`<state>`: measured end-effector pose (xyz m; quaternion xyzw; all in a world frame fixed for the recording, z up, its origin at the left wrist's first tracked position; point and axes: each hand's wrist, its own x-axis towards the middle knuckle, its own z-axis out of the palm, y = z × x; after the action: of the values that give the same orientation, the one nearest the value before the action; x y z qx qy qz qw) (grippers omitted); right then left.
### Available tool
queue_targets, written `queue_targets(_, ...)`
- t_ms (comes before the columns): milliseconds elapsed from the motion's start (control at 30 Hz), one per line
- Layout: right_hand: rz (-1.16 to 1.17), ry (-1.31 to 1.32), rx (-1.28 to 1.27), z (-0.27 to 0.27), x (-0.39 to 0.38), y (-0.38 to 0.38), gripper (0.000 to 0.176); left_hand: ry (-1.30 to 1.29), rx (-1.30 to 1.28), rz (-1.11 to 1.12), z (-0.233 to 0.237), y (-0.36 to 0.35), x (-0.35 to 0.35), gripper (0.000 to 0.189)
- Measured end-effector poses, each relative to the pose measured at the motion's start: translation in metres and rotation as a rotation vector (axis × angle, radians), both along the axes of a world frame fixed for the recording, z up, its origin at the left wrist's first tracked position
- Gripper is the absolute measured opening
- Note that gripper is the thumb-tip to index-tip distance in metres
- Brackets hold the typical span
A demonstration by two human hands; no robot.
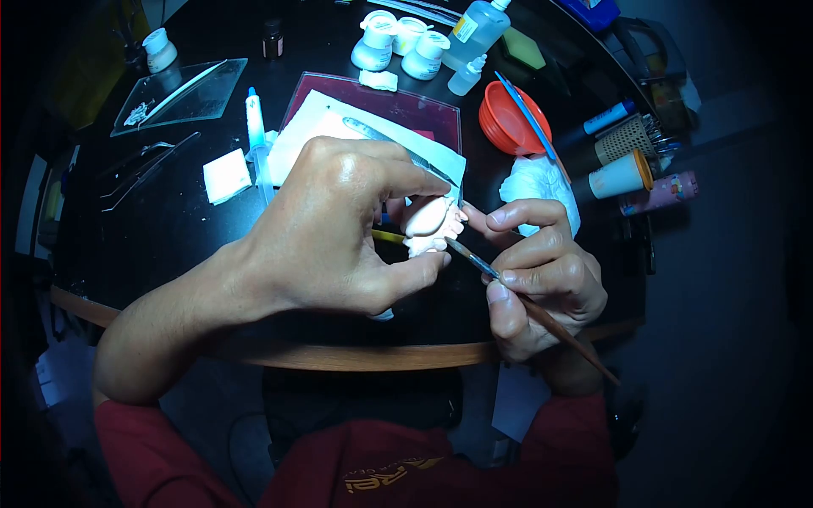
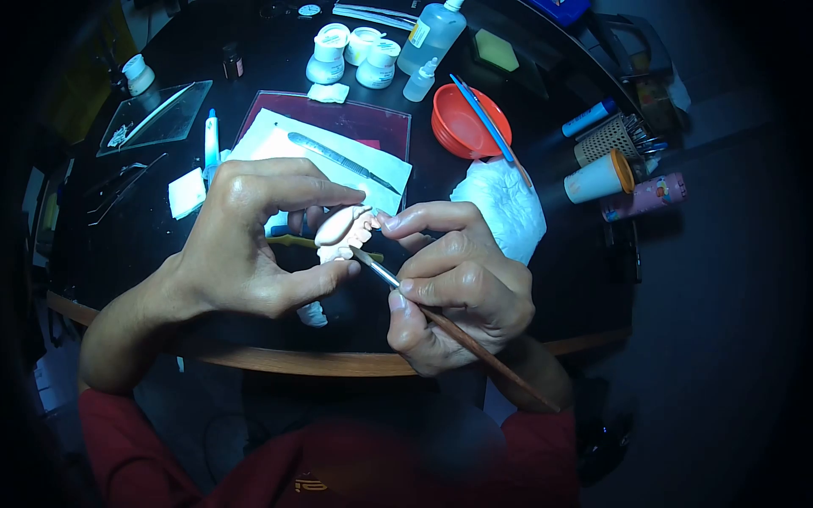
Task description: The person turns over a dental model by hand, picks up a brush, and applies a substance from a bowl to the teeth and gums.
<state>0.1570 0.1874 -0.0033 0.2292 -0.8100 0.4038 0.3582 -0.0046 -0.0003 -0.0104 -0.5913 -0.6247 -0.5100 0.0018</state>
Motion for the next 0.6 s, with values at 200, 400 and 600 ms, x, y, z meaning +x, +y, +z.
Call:
queue_targets(200, -0.001, 0.005, -0.031, 0.0003, -0.0004, -0.0014, 0.018, 0.001, -0.005, -0.01, 0.0006, -0.0002, -0.0006, 0.047)
queue_targets(400, -0.002, 0.01, -0.022, -0.0004, 0.0006, -0.0005, 0.018, 0.007, -0.004, -0.012, -0.0001, -0.0003, -0.0006, 0.048)
queue_targets(600, 0.004, 0.009, 0.016, 0.0023, 0.0003, 0.0023, 0.018, 0.0, 0.0, -0.011, 0.0005, -0.0002, 0.0, 0.048)
